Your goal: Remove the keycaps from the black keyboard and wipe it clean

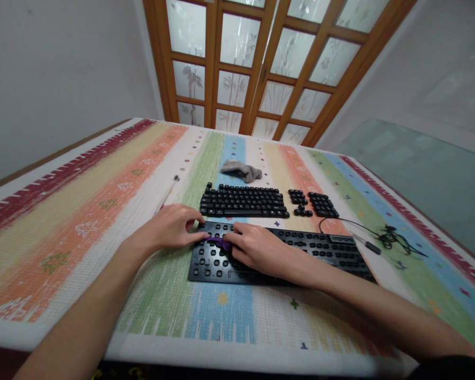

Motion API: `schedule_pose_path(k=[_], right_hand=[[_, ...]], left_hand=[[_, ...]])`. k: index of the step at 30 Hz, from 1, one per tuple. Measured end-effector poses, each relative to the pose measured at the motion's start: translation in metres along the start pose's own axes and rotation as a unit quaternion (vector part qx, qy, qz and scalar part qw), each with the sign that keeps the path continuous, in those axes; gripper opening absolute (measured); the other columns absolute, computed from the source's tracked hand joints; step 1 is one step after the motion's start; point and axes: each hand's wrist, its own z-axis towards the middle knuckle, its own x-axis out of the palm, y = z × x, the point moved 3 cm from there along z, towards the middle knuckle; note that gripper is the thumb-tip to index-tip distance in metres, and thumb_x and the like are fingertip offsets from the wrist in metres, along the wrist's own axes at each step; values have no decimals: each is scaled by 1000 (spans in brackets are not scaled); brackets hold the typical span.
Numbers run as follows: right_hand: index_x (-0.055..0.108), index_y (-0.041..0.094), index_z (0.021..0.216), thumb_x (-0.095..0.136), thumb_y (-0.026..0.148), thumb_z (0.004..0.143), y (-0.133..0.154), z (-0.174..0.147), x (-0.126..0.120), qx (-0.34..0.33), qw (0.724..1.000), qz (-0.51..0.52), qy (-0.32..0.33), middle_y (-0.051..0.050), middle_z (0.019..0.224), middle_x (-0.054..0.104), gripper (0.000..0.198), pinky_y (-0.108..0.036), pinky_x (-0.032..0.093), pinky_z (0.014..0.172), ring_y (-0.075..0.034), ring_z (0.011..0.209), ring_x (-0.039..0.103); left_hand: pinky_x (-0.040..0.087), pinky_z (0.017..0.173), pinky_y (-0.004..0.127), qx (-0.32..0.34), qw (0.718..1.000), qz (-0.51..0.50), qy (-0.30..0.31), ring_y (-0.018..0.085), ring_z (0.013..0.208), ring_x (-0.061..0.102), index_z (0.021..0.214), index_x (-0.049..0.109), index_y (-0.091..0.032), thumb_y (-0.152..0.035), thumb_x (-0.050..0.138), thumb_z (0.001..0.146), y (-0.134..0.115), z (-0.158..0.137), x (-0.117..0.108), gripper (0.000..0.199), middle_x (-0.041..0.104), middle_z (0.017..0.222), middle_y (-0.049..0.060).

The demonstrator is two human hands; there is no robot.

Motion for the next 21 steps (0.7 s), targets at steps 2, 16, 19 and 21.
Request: schedule_pose_path(k=[2,16,19,21], right_hand=[[63,12,98,52,14,92,-1,-1,0,6,1000,10,-6,-8,89,60,13,-27,32,61,-14,67,47],[58,15,99,52,11,89,-1,18,-2,14,975,206,-81,-5,86,66,12,-27,41,70,-16,77,59],[57,16,101,51,11,91,4,26,-6,-1,965,241,-103,-4,89,67,13,-27,44,74,-16,79,60],[57,15,102,52,10,91,7,31,-8,-13,961,252,-115,-4,90,67,13,-28,45,76,-15,81,61]], left_hand=[[39,58,25,34,999,-17,-25,12,55,52,85,74,-16,-38,66,83,-6,-1,-2,24,62,64,1],[35,53,22,75,994,-67,41,10,50,49,87,76,-18,-31,62,84,-22,0,-2,19,59,57,-2],[33,51,22,79,993,-79,25,8,47,44,66,68,-16,-24,58,81,-23,-2,-8,19,51,51,-4],[33,52,21,65,994,-88,18,8,47,44,61,64,-16,-19,56,77,-22,-4,-13,18,50,51,-4]])
